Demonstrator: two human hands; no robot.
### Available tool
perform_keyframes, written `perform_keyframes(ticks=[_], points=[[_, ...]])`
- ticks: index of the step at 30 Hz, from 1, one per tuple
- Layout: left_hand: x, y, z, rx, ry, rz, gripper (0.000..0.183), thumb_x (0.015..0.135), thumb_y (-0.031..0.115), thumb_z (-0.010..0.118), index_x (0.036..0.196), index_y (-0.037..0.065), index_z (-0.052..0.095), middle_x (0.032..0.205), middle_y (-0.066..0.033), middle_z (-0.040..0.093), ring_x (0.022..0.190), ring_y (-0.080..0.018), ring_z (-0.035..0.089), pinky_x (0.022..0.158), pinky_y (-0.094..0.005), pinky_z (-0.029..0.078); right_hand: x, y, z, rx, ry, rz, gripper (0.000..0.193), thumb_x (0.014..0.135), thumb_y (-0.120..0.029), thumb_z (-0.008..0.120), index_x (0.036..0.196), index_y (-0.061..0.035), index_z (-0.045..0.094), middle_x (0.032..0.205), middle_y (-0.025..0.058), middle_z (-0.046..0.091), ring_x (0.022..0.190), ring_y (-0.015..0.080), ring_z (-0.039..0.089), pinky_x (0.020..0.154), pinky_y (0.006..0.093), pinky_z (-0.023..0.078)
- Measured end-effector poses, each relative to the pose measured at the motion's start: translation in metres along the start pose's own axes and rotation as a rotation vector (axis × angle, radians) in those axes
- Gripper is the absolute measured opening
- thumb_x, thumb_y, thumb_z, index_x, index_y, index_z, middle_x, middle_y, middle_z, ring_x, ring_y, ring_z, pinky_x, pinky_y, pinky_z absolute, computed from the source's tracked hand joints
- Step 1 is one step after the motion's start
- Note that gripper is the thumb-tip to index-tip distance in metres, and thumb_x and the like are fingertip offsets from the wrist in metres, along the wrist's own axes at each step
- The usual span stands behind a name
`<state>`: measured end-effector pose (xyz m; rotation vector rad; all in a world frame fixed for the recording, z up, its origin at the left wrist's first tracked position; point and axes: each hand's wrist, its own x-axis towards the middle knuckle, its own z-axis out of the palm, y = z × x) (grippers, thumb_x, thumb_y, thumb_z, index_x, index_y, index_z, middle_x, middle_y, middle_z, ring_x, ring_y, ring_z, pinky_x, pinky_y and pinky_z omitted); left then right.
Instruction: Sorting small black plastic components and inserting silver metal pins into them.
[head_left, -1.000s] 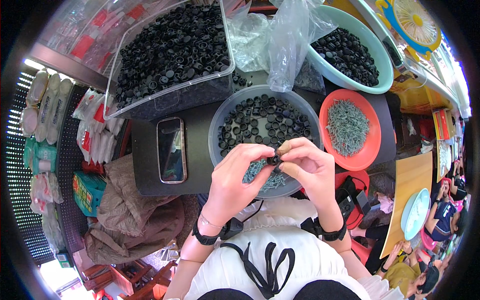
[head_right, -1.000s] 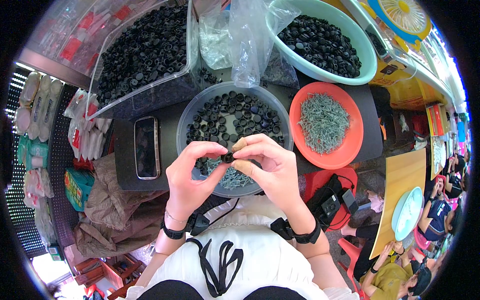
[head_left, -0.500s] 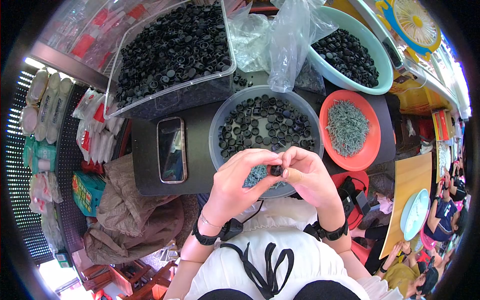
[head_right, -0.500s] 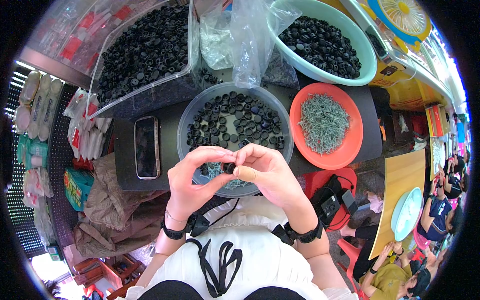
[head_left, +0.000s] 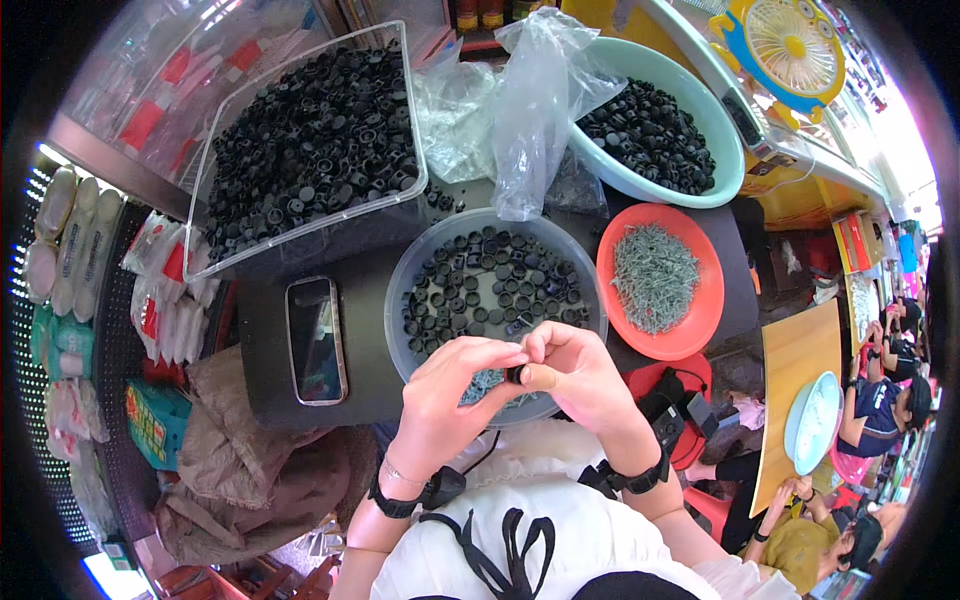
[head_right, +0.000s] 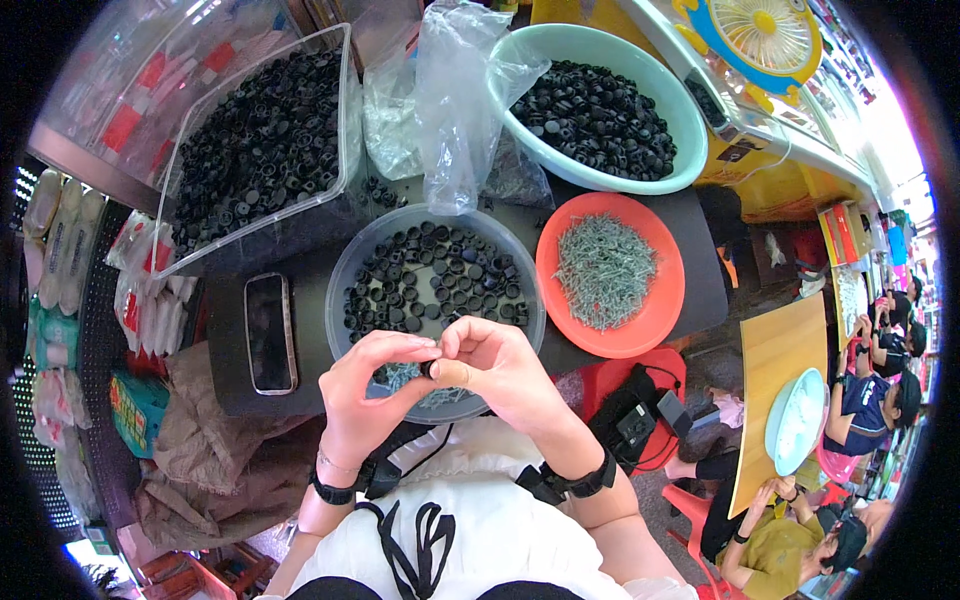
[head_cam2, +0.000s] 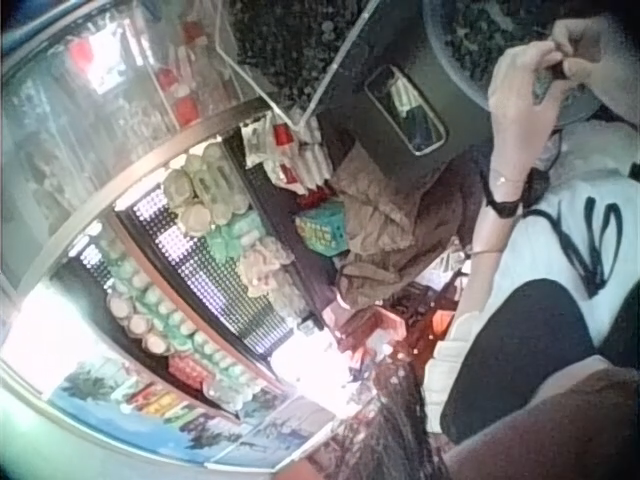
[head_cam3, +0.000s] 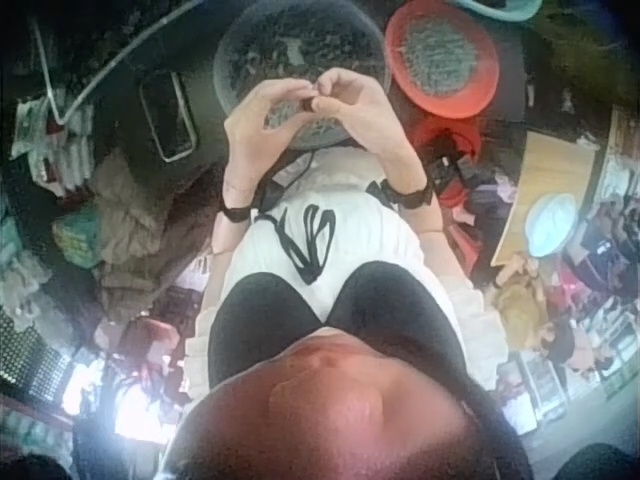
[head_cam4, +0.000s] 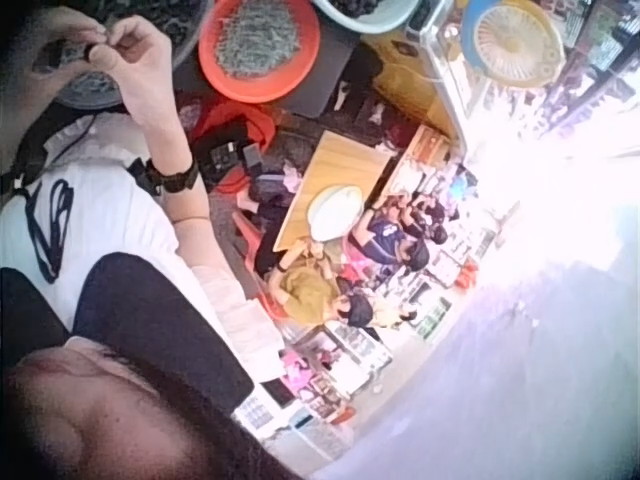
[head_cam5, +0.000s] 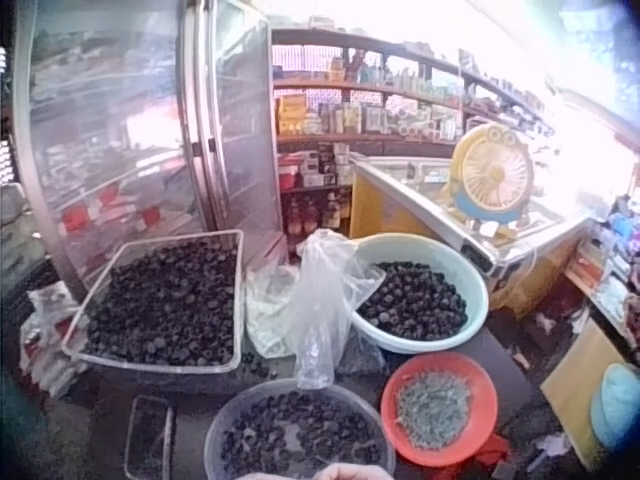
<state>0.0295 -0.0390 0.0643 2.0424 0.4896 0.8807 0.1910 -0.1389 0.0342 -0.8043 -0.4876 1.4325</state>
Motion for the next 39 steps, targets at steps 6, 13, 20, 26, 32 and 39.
perform_keyframes(ticks=[6, 13, 20, 26, 32, 39], points=[[0.006, 0.000, -0.006, 0.008, -0.011, -0.111, 0.042, 0.078, 0.004, 0.084, 0.117, 0.006, 0.068, 0.105, -0.0066, 0.074, 0.101, -0.0264, 0.071, 0.088, -0.0373, 0.057, 0.001, -0.022, 0.006, -0.212, 0.088, -0.085, 0.022, 0.089, 0.002, 0.076, 0.106, -0.0025, 0.062, 0.100, 0.0018, 0.066, 0.093, 0.0094, 0.064, 0.084, 0.0263, 0.053], [0.015, -0.046, -0.031, 0.374, 0.022, -0.241, 0.040, 0.081, -0.002, 0.075, 0.119, 0.002, 0.063, 0.116, -0.0138, 0.066, 0.109, -0.0308, 0.064, 0.097, -0.0387, 0.051, 0.025, -0.130, -0.041, -1.116, 0.710, -0.567, 0.012, 0.090, -0.002, 0.074, 0.102, 0.0005, 0.071, 0.091, 0.0054, 0.073, 0.087, 0.0103, 0.070, 0.081, 0.0261, 0.055], [0.026, -0.055, -0.031, 0.451, 0.017, -0.186, 0.039, 0.083, -0.003, 0.070, 0.121, 0.003, 0.062, 0.121, -0.0152, 0.065, 0.117, -0.0376, 0.059, 0.102, -0.0447, 0.048, 0.051, -0.161, -0.064, -1.456, 0.778, -0.668, 0.028, 0.089, -0.002, 0.071, 0.117, 0.0000, 0.069, 0.108, 0.0135, 0.071, 0.088, 0.0200, 0.073, 0.085, 0.0327, 0.057], [0.042, -0.065, -0.038, 0.453, -0.118, -0.086, 0.034, 0.083, -0.001, 0.070, 0.117, 0.004, 0.064, 0.118, -0.0126, 0.065, 0.112, -0.0359, 0.060, 0.099, -0.0441, 0.049, 0.042, -0.119, -0.018, -1.521, 0.542, -0.575, 0.022, 0.085, 0.000, 0.071, 0.107, 0.0005, 0.070, 0.099, 0.0137, 0.069, 0.089, 0.0247, 0.071, 0.082, 0.0358, 0.056], [0.024, -0.061, -0.060, 0.540, 0.075, -0.166, 0.034, 0.082, 0.007, 0.075, 0.115, 0.005, 0.066, 0.116, -0.0152, 0.064, 0.115, -0.0370, 0.058, 0.102, -0.0461, 0.046, 0.009, -0.051, 0.024, -1.498, 0.087, -0.258, 0.016, 0.084, -0.002, 0.073, 0.099, 0.0014, 0.070, 0.093, 0.0146, 0.068, 0.085, 0.0312, 0.069, 0.077, 0.0392, 0.055], [-0.021, -0.098, -0.098, 0.890, 0.375, -0.466, 0.071, 0.076, 0.019, 0.083, 0.136, 0.002, 0.049, 0.134, -0.0226, 0.048, 0.124, -0.0424, 0.049, 0.106, -0.0504, 0.043, -0.007, -0.017, 0.030, -1.458, 0.183, -0.161, 0.018, 0.084, -0.001, 0.074, 0.101, 0.0005, 0.070, 0.096, 0.0139, 0.068, 0.083, 0.0306, 0.069, 0.073, 0.0381, 0.055]])
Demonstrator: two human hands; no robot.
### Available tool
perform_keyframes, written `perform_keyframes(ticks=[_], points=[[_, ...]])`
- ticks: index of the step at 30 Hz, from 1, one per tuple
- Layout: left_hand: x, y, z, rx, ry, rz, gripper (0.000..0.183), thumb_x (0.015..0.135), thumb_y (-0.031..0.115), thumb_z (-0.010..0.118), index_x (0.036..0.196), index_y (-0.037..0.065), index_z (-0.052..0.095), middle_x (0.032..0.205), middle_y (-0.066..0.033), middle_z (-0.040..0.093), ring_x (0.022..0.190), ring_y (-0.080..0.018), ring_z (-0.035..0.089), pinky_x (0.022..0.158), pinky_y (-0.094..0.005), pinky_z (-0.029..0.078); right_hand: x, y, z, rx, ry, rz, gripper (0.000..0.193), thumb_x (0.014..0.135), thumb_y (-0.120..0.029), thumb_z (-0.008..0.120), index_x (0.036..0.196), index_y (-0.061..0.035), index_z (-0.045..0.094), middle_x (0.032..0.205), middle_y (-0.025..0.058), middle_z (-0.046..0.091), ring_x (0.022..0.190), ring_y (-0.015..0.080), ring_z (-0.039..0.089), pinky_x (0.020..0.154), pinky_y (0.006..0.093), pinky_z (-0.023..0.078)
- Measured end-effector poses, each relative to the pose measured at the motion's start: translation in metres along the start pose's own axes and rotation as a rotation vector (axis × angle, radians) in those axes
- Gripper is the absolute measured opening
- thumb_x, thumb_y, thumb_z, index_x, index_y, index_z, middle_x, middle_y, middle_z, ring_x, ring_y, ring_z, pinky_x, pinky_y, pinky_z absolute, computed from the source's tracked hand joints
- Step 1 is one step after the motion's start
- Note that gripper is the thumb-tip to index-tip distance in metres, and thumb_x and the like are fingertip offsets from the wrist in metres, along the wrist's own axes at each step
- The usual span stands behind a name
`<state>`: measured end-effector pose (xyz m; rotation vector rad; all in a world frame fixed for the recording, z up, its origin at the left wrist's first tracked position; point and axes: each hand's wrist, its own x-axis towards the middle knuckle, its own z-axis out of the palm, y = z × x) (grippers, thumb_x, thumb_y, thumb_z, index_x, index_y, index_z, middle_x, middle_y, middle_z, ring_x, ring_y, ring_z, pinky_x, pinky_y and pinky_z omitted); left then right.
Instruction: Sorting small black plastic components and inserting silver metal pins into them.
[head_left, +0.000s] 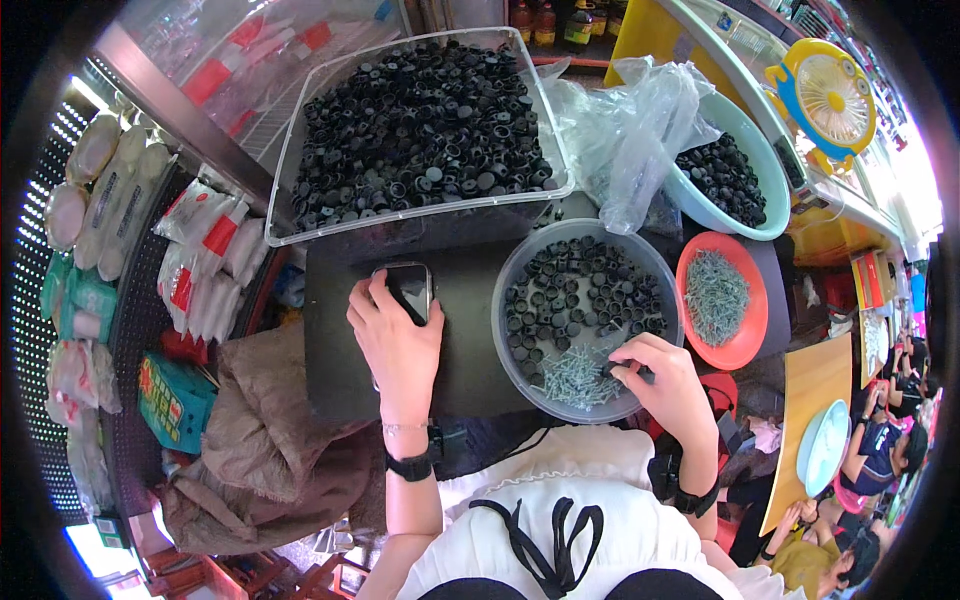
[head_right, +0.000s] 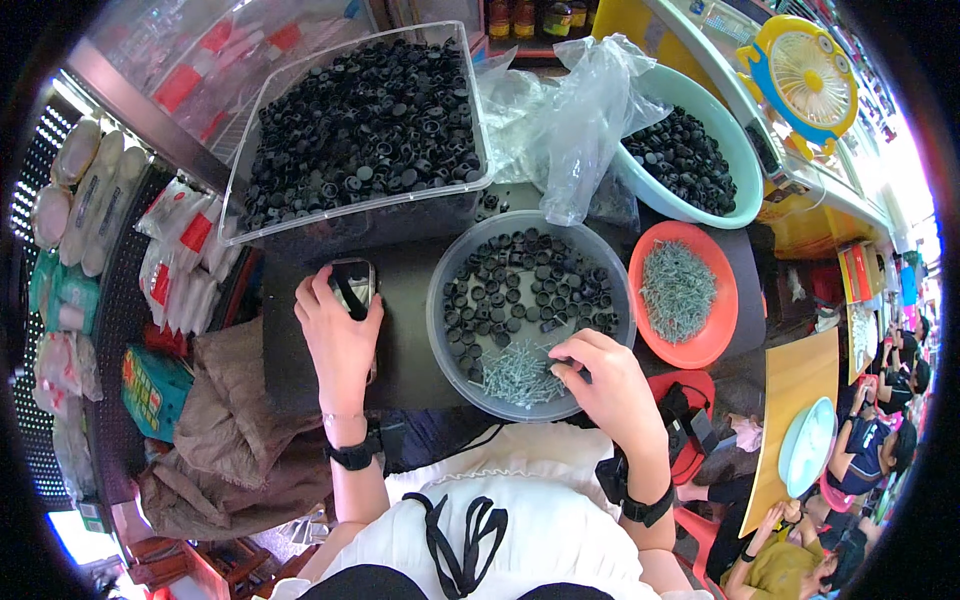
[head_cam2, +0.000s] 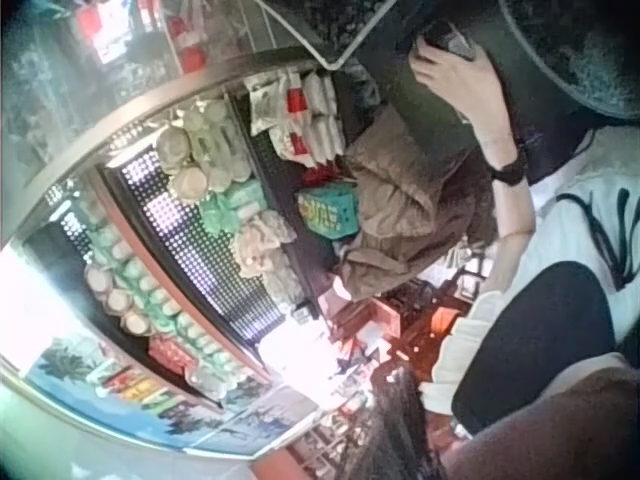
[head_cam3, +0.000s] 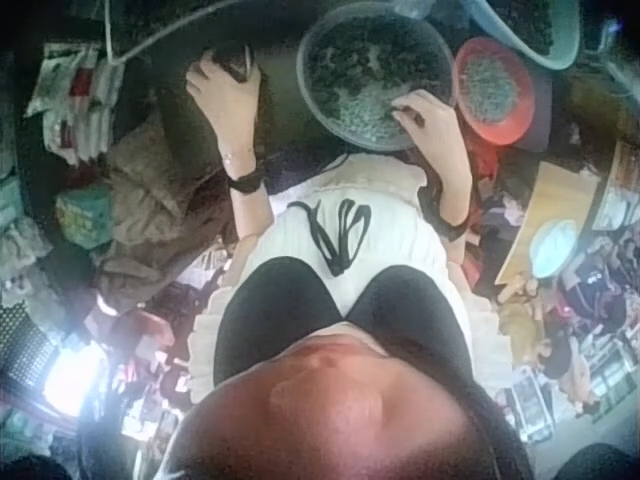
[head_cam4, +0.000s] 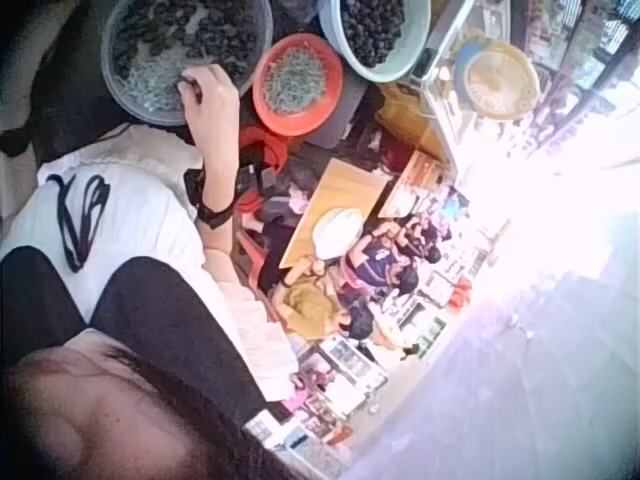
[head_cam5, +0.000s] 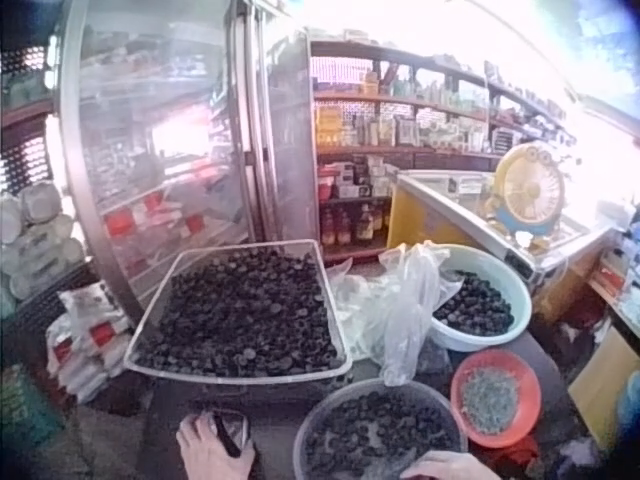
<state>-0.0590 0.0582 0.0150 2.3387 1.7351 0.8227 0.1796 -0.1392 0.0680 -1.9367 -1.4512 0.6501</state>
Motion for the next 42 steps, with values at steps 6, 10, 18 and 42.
perform_keyframes(ticks=[6, 10, 18, 42], points=[[0.004, 0.003, 0.009, 0.001, -0.031, -0.117, 0.072, 0.078, 0.027, 0.079, 0.137, 0.001, 0.048, 0.135, -0.0221, 0.047, 0.123, -0.0423, 0.048, 0.102, -0.0516, 0.044, 0.002, 0.005, 0.009, -0.069, -0.005, -0.016, 0.016, 0.083, -0.003, 0.074, 0.099, -0.0007, 0.070, 0.092, 0.0128, 0.067, 0.085, 0.0331, 0.067, 0.078, 0.0407, 0.054], [0.003, 0.004, 0.011, 0.037, -0.043, -0.137, 0.070, 0.079, 0.027, 0.076, 0.138, 0.002, 0.048, 0.137, -0.0212, 0.045, 0.122, -0.0425, 0.046, 0.101, -0.0537, 0.041, 0.002, 0.007, 0.010, -0.103, 0.043, 0.032, 0.014, 0.083, -0.004, 0.074, 0.097, -0.0013, 0.070, 0.090, 0.0125, 0.065, 0.087, 0.0330, 0.065, 0.079, 0.0412, 0.053], [-0.002, 0.006, 0.014, 0.055, -0.062, -0.109, 0.073, 0.081, 0.027, 0.073, 0.143, 0.002, 0.045, 0.138, -0.0204, 0.043, 0.125, -0.0424, 0.043, 0.103, -0.0542, 0.038, 0.005, 0.015, 0.022, -0.155, 0.126, -0.032, 0.013, 0.083, -0.005, 0.075, 0.095, -0.0020, 0.071, 0.092, 0.0109, 0.064, 0.093, 0.0321, 0.063, 0.084, 0.0416, 0.051], [0.009, 0.085, 0.000, -0.337, -0.263, 0.479, 0.036, 0.085, 0.008, 0.072, 0.121, 0.006, 0.064, 0.120, -0.0121, 0.065, 0.117, -0.0330, 0.058, 0.102, -0.0438, 0.044, 0.011, 0.021, 0.035, -0.208, 0.185, -0.179, 0.011, 0.083, -0.002, 0.071, 0.092, -0.0030, 0.065, 0.094, 0.0098, 0.061, 0.092, 0.0302, 0.062, 0.083, 0.0407, 0.050]])
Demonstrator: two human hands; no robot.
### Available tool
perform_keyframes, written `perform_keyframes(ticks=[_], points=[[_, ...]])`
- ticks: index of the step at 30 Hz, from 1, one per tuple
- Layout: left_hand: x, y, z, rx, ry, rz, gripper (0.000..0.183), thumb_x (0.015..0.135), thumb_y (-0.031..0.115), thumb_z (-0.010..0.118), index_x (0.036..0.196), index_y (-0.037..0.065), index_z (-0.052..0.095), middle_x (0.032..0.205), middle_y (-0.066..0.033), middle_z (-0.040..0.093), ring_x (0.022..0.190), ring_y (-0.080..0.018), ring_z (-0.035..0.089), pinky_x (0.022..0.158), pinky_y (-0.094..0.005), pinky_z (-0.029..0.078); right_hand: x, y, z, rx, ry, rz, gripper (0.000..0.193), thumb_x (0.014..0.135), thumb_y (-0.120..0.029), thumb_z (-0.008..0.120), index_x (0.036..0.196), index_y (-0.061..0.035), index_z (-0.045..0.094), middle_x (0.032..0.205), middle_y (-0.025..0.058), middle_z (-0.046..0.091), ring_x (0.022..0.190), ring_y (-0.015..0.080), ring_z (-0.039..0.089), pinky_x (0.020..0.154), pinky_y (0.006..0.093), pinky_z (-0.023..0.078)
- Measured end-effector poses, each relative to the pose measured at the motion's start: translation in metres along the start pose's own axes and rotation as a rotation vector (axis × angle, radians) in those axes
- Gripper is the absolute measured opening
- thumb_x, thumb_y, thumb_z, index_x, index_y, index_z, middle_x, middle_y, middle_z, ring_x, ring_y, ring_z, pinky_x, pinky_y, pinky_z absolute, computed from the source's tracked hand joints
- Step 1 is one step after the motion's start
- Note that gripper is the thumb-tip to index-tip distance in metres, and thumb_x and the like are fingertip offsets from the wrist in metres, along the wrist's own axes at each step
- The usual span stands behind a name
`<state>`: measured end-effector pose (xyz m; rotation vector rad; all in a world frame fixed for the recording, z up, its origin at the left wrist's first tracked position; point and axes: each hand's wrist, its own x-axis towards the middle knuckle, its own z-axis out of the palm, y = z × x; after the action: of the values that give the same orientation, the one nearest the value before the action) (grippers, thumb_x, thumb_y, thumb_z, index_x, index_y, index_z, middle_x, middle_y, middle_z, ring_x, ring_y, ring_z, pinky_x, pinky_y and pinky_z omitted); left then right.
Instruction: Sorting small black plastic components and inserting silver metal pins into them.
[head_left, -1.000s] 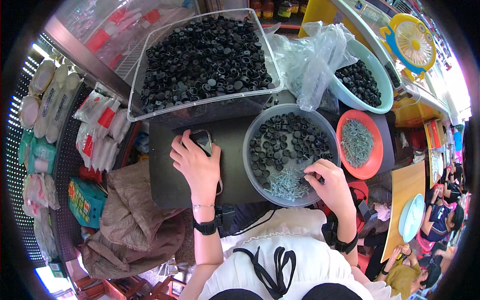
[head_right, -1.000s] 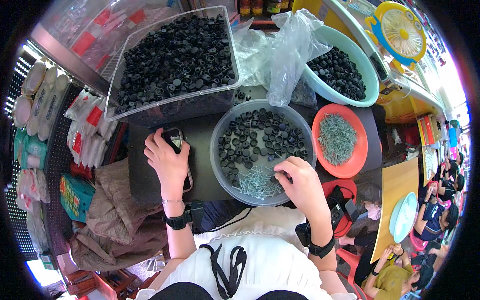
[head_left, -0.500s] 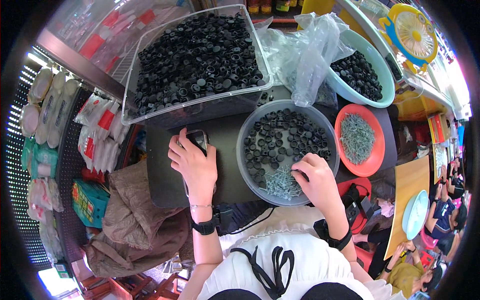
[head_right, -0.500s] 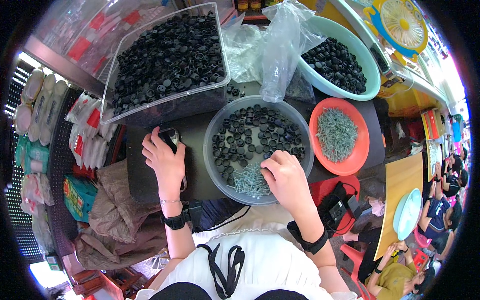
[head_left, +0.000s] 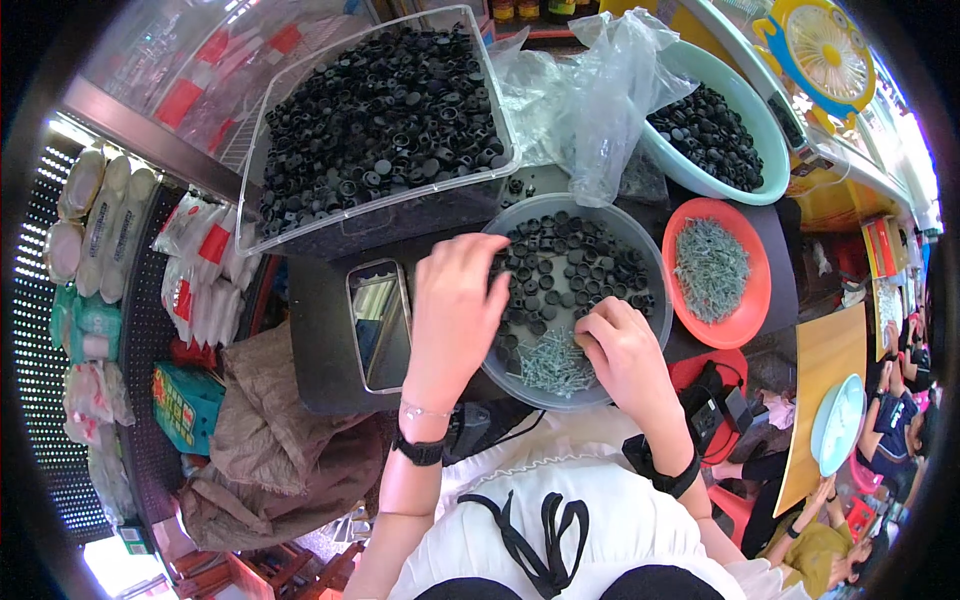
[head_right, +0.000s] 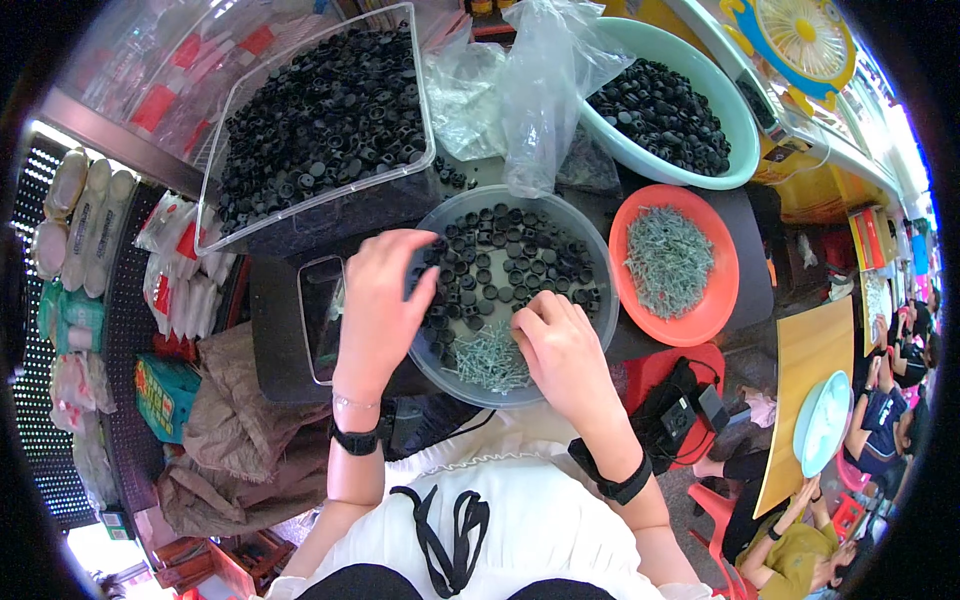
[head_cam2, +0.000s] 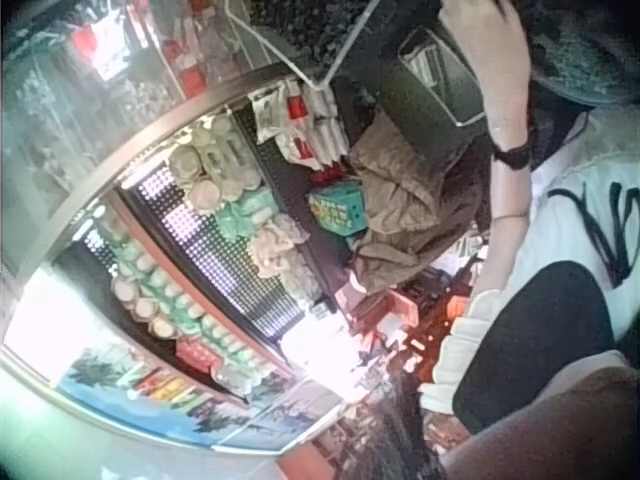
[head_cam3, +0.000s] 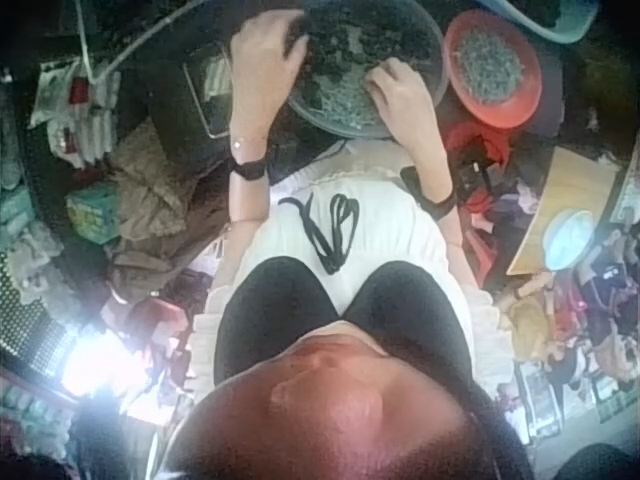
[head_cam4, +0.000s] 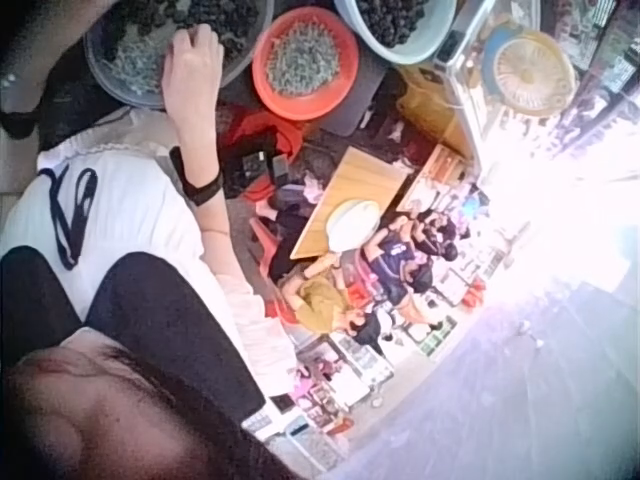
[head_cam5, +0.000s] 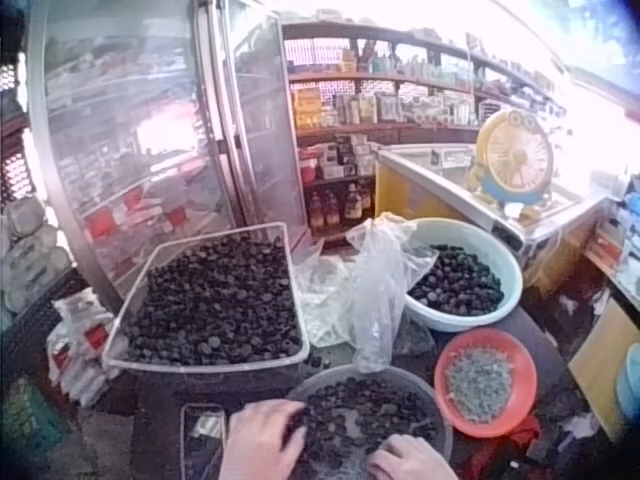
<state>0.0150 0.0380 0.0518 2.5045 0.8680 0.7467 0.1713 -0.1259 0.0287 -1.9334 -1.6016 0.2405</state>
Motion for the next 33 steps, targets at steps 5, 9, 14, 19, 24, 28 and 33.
perform_keyframes(ticks=[5, 9, 14, 19, 24, 28, 33], points=[[0.011, 0.003, 0.025, 0.054, -0.152, 0.078, 0.029, 0.086, 0.008, 0.072, 0.114, 0.007, 0.067, 0.113, -0.0075, 0.066, 0.110, -0.0296, 0.060, 0.095, -0.0423, 0.046, -0.003, 0.001, -0.006, 0.129, 0.008, 0.045, 0.013, 0.088, -0.002, 0.069, 0.099, -0.0032, 0.062, 0.094, 0.0113, 0.061, 0.091, 0.0323, 0.062, 0.082, 0.0410, 0.049], [0.013, 0.002, 0.036, 0.101, -0.150, 0.075, 0.024, 0.086, 0.008, 0.072, 0.110, 0.007, 0.069, 0.108, -0.0075, 0.064, 0.106, -0.0287, 0.060, 0.093, -0.0419, 0.047, -0.007, 0.001, -0.011, 0.250, 0.012, 0.100, 0.013, 0.089, -0.001, 0.068, 0.099, -0.0023, 0.061, 0.095, 0.0123, 0.061, 0.087, 0.0319, 0.063, 0.080, 0.0407, 0.051], [0.013, 0.002, 0.044, 0.139, -0.119, 0.041, 0.021, 0.085, 0.010, 0.074, 0.105, 0.008, 0.068, 0.103, -0.0077, 0.062, 0.104, -0.0291, 0.059, 0.090, -0.0425, 0.048, -0.007, 0.000, -0.017, 0.375, 0.009, 0.129, 0.015, 0.088, 0.007, 0.068, 0.100, 0.0017, 0.061, 0.096, 0.0108, 0.062, 0.080, 0.0216, 0.064, 0.072, 0.0319, 0.053], [0.015, 0.002, 0.044, 0.186, -0.108, 0.051, 0.019, 0.085, 0.010, 0.075, 0.102, 0.008, 0.067, 0.101, -0.0077, 0.060, 0.102, -0.0291, 0.059, 0.089, -0.0418, 0.048, -0.006, 0.000, -0.016, 0.460, 0.054, 0.134, 0.018, 0.087, 0.009, 0.067, 0.103, 0.0020, 0.063, 0.099, 0.0115, 0.063, 0.083, 0.0225, 0.066, 0.074, 0.0322, 0.054], [0.015, 0.006, 0.036, 0.051, -0.082, 0.026, 0.021, 0.085, 0.009, 0.076, 0.103, 0.004, 0.066, 0.106, -0.0096, 0.062, 0.105, -0.0327, 0.061, 0.092, -0.0423, 0.050, -0.006, -0.003, -0.017, 0.488, 0.078, 0.138, 0.021, 0.086, 0.011, 0.067, 0.105, 0.0018, 0.064, 0.100, 0.0118, 0.063, 0.086, 0.0232, 0.068, 0.076, 0.0327, 0.055], [0.009, 0.013, 0.022, -0.241, -0.046, -0.023, 0.022, 0.085, 0.005, 0.076, 0.103, 0.001, 0.065, 0.108, -0.0103, 0.065, 0.099, -0.0298, 0.066, 0.088, -0.0383, 0.054, -0.005, -0.003, -0.016, 0.510, 0.131, 0.146, 0.023, 0.085, 0.013, 0.067, 0.104, 0.0012, 0.065, 0.100, 0.0110, 0.064, 0.087, 0.0215, 0.068, 0.077, 0.0310, 0.055], [-0.010, 0.018, 0.012, -0.423, -0.004, -0.044, 0.023, 0.081, -0.001, 0.080, 0.101, 0.000, 0.069, 0.105, -0.0088, 0.069, 0.084, -0.0179, 0.068, 0.077, -0.0301, 0.057, 0.000, -0.005, -0.004, 0.604, 0.189, 0.122, 0.027, 0.081, 0.015, 0.069, 0.104, 0.0002, 0.067, 0.102, 0.0103, 0.065, 0.089, 0.0205, 0.068, 0.079, 0.0301, 0.055]])
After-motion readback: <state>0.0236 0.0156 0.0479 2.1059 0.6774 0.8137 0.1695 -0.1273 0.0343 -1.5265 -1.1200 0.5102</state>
